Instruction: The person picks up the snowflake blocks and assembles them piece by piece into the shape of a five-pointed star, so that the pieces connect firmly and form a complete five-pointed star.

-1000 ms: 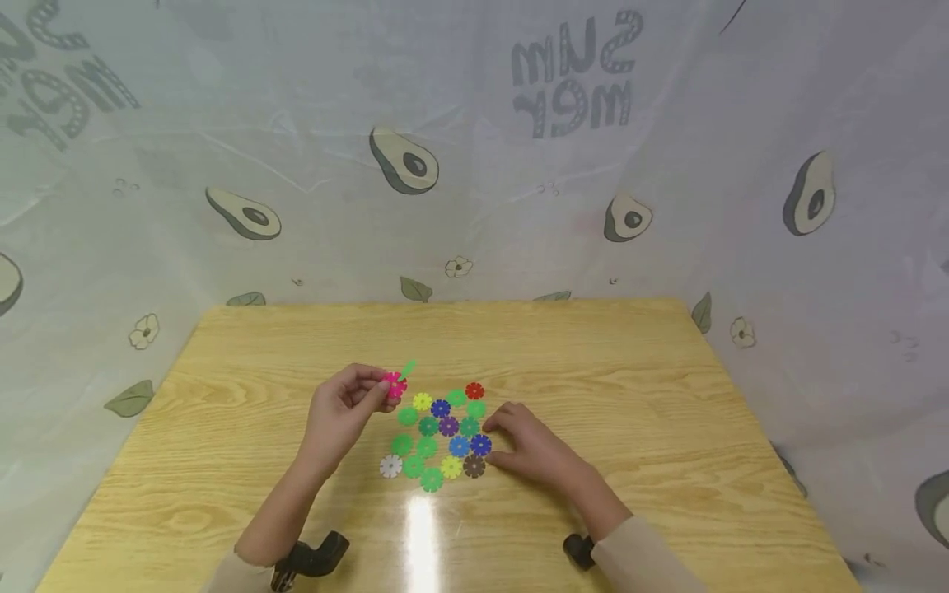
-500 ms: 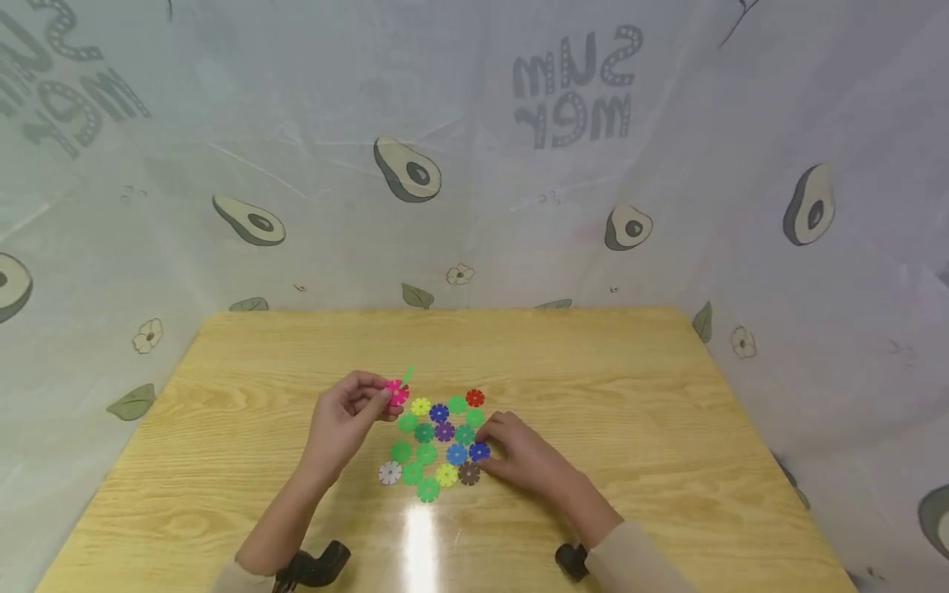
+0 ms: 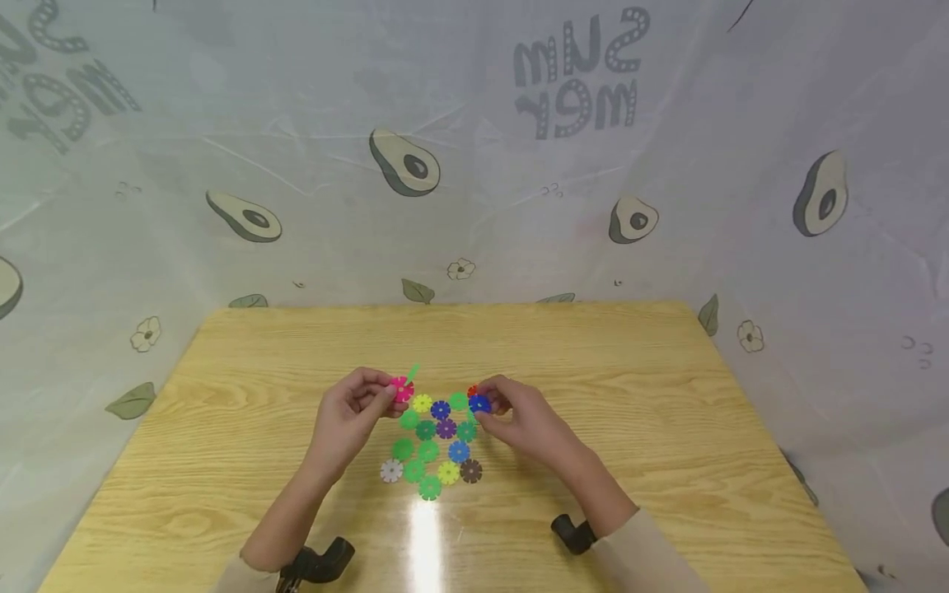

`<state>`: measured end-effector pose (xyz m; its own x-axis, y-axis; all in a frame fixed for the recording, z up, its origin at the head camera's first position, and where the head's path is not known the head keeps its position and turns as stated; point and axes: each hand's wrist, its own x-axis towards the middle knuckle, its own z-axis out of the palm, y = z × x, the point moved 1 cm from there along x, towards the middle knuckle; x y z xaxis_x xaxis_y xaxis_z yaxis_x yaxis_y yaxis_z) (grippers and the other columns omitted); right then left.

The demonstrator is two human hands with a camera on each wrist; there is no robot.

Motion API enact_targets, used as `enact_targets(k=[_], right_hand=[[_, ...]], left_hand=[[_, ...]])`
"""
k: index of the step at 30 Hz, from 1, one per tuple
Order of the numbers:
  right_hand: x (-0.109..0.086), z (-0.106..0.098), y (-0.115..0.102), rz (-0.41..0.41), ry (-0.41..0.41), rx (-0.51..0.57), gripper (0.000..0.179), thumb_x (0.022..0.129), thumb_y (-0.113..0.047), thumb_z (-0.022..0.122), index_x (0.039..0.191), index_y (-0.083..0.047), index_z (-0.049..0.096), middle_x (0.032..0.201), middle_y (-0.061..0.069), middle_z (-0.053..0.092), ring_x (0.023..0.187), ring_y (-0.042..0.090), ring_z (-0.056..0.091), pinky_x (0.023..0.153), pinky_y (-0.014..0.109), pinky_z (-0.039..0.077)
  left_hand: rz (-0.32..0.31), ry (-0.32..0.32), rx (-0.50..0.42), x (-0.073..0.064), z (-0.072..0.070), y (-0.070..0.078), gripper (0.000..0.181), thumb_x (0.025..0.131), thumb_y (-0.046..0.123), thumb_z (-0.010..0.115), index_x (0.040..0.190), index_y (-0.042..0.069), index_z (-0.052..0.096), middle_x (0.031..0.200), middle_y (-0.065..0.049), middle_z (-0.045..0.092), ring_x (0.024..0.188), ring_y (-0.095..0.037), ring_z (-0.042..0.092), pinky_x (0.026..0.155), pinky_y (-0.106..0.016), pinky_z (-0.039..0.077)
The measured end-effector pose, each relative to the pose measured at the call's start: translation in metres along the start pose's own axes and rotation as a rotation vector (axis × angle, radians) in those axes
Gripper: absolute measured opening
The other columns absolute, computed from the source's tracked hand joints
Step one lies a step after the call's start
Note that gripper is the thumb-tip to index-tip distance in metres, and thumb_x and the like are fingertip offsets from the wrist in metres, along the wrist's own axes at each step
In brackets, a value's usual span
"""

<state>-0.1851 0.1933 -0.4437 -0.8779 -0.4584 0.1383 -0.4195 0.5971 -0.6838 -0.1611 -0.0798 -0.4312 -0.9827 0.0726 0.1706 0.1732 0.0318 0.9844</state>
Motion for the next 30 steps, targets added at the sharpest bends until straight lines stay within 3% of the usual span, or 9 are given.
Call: enact_targets(k=[5, 11, 30], right_hand=[[0.003, -0.005, -0.012, -0.077, 0.077, 0.009, 0.029, 0.096, -0.012, 0.076, 0.125, -0.009, 0.071, 0.102, -0.003, 0.071, 0.09, 0.006, 0.062, 0.083, 0.036, 0.061], [0.006, -0.006, -0.023, -0.125, 0.099, 0.049, 0.024, 0.096, -0.014, 0.077, 0.119, -0.01, 0.073, 0.1, -0.003, 0.072, 0.087, 0.004, 0.061, 0.08, 0.028, 0.059], [0.013, 0.001, -0.048, -0.081, 0.107, 0.101, 0.025, 0.095, -0.022, 0.079, 0.118, -0.011, 0.075, 0.092, -0.006, 0.071, 0.081, 0.005, 0.061, 0.067, 0.022, 0.053]], left_hand=[[0.002, -0.025, -0.014, 0.001, 0.003, -0.002, 0.013, 0.103, 0.0, 0.062, 0.112, -0.009, 0.064, 0.098, -0.031, 0.07, 0.079, -0.006, 0.074, 0.078, -0.028, 0.066], [0.012, -0.045, -0.019, 0.001, 0.006, -0.003, 0.013, 0.104, 0.002, 0.062, 0.112, -0.008, 0.064, 0.099, -0.031, 0.069, 0.08, -0.006, 0.074, 0.08, -0.032, 0.067], [0.081, -0.112, -0.011, 0.002, 0.016, -0.005, 0.013, 0.104, 0.003, 0.062, 0.113, -0.007, 0.065, 0.103, -0.029, 0.07, 0.084, -0.004, 0.073, 0.081, -0.028, 0.066]])
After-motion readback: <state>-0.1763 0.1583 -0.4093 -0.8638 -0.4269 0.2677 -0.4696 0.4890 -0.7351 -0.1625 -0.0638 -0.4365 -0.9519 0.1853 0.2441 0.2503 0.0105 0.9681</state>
